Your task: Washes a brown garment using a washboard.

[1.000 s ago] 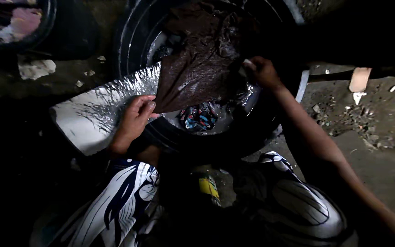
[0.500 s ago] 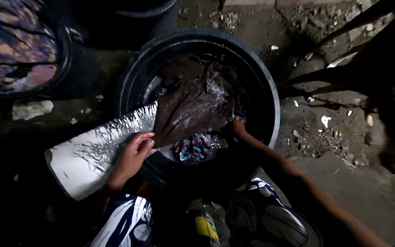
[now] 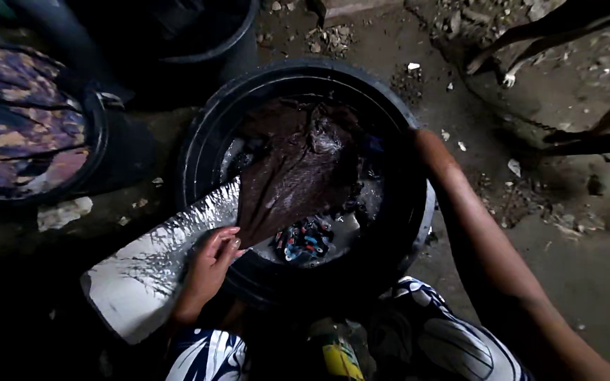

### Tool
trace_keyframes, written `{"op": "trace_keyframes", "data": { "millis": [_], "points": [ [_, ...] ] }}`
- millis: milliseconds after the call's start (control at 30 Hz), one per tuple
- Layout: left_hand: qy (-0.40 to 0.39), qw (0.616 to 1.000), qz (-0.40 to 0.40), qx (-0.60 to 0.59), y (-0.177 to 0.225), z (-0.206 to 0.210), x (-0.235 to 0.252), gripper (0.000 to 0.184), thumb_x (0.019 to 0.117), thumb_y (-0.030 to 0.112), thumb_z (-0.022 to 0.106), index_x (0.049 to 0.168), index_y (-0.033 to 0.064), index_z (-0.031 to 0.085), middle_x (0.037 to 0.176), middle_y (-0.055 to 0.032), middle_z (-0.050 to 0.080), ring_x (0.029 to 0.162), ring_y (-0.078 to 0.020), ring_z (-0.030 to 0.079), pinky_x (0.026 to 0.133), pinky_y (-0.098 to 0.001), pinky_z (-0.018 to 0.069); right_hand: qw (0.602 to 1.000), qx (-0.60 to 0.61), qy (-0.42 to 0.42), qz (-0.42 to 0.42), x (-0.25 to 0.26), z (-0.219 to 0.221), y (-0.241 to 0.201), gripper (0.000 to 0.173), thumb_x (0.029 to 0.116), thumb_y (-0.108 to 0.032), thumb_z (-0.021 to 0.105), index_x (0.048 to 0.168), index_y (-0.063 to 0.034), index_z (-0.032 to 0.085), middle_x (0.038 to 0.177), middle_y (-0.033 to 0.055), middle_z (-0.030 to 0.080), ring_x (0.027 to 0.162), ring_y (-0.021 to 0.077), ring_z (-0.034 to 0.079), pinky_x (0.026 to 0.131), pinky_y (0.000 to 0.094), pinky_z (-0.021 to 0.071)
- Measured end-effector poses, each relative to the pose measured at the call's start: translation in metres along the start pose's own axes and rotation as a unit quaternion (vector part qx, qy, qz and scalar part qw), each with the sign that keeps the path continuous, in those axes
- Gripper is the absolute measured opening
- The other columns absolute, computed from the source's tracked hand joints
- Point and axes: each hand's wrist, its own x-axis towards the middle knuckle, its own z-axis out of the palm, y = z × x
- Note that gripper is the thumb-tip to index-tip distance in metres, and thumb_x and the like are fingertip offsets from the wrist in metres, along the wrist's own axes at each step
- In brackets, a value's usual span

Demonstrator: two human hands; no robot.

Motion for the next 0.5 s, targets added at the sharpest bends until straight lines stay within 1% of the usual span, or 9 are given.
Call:
{"op": "trace_keyframes", "data": {
  "millis": [33,100,133,200,267,333,367,433,500],
  "points": [
    [0.001,1.000,0.002,0.001,0.000,0.000,0.000,0.036,0.1031,0.014,0.053,0.130,-0.0102,0.056,0.115,-0.0138,0.065,0.094,-0.0074,0.070,0.081,-0.0257,0.0618,1.000,-0.021,0.000,0.006,-0.001,0.009,-0.004,0.041,0.0986,-0.012,0.066,0.132,0.0069,0.053,0.114,0.0366,0.064,0.107,0.0555,0.064,0.089,0.0714,0.0493],
    [0.002,1.000,0.004,0.005,0.000,0.001,-0.001,0.036,0.1028,0.014,0.053,0.129,-0.0107,0.056,0.115,-0.0141,0.065,0.094,-0.0076,0.070,0.080,-0.0257,0.0617,0.999,-0.045,0.004,0.009,0.002,0.052,-0.010,0.069,0.0908,-0.010,0.074,0.144,0.0112,0.037,0.126,0.0415,0.055,0.114,0.0601,0.059,0.090,0.0716,0.0495],
    [0.002,1.000,0.007,0.010,0.000,0.000,-0.001,0.036,0.1029,0.015,0.053,0.129,-0.0106,0.056,0.115,-0.0141,0.065,0.094,-0.0077,0.070,0.080,-0.0258,0.0618,0.999,-0.042,0.020,0.006,0.006,0.078,-0.014,0.076,0.0912,-0.008,0.072,0.150,0.0130,0.029,0.135,0.0434,0.049,0.122,0.0615,0.053,0.095,0.0719,0.0469],
    [0.003,1.000,0.009,0.019,-0.001,0.000,-0.001,0.036,0.1030,0.015,0.053,0.129,-0.0098,0.057,0.114,-0.0139,0.066,0.093,-0.0079,0.070,0.080,-0.0261,0.0620,0.996,-0.061,0.070,-0.006,0.016,0.123,-0.021,0.074,0.0987,0.000,0.055,0.159,0.0094,0.013,0.145,0.0419,0.043,0.132,0.0594,0.047,0.102,0.0678,0.0418],
    [0.003,1.000,0.004,0.020,0.000,0.000,-0.002,0.037,0.1030,0.016,0.052,0.130,-0.0102,0.056,0.115,-0.0142,0.066,0.094,-0.0084,0.070,0.081,-0.0269,0.0617,0.988,-0.109,0.098,-0.044,0.022,0.149,-0.028,0.073,0.1005,0.003,0.047,0.162,0.0040,0.008,0.144,0.0406,0.043,0.132,0.0569,0.047,0.101,0.0649,0.0409],
    [0.001,1.000,-0.001,0.021,0.001,0.000,-0.003,0.037,0.1034,0.016,0.052,0.130,-0.0102,0.056,0.115,-0.0142,0.065,0.094,-0.0078,0.070,0.082,-0.0262,0.0615,0.981,-0.152,0.078,-0.089,0.023,0.157,-0.036,0.078,0.0984,0.005,0.050,0.164,-0.0031,0.010,0.144,0.0414,0.042,0.129,0.0583,0.048,0.098,0.0656,0.0432],
    [0.001,1.000,-0.002,0.023,0.002,-0.001,-0.003,0.037,0.1034,0.016,0.052,0.129,-0.0100,0.056,0.115,-0.0142,0.065,0.094,-0.0076,0.070,0.081,-0.0259,0.0615,0.979,-0.171,0.050,-0.103,0.024,0.157,-0.041,0.078,0.0981,0.005,0.052,0.164,-0.0033,0.012,0.147,0.0414,0.039,0.129,0.0588,0.048,0.096,0.0656,0.0447],
    [0.001,1.000,-0.004,0.021,0.003,-0.001,-0.002,0.036,0.1037,0.016,0.052,0.129,-0.0096,0.057,0.115,-0.0140,0.066,0.095,-0.0072,0.070,0.082,-0.0257,0.0615,0.980,-0.179,-0.017,-0.085,0.031,0.149,-0.055,0.072,0.0978,0.004,0.056,0.161,0.0015,0.022,0.154,0.0399,0.031,0.127,0.0576,0.050,0.095,0.0624,0.0489],
    [0.005,1.000,-0.004,0.016,0.000,0.000,-0.003,0.037,0.1049,0.017,0.050,0.130,-0.0093,0.057,0.114,-0.0132,0.066,0.094,-0.0073,0.070,0.082,-0.0262,0.0617,0.989,-0.124,-0.061,-0.046,0.027,0.133,-0.081,0.074,0.0932,-0.001,0.066,0.157,0.0020,0.030,0.156,0.0381,0.028,0.123,0.0560,0.054,0.090,0.0608,0.0537]
  ]
}}
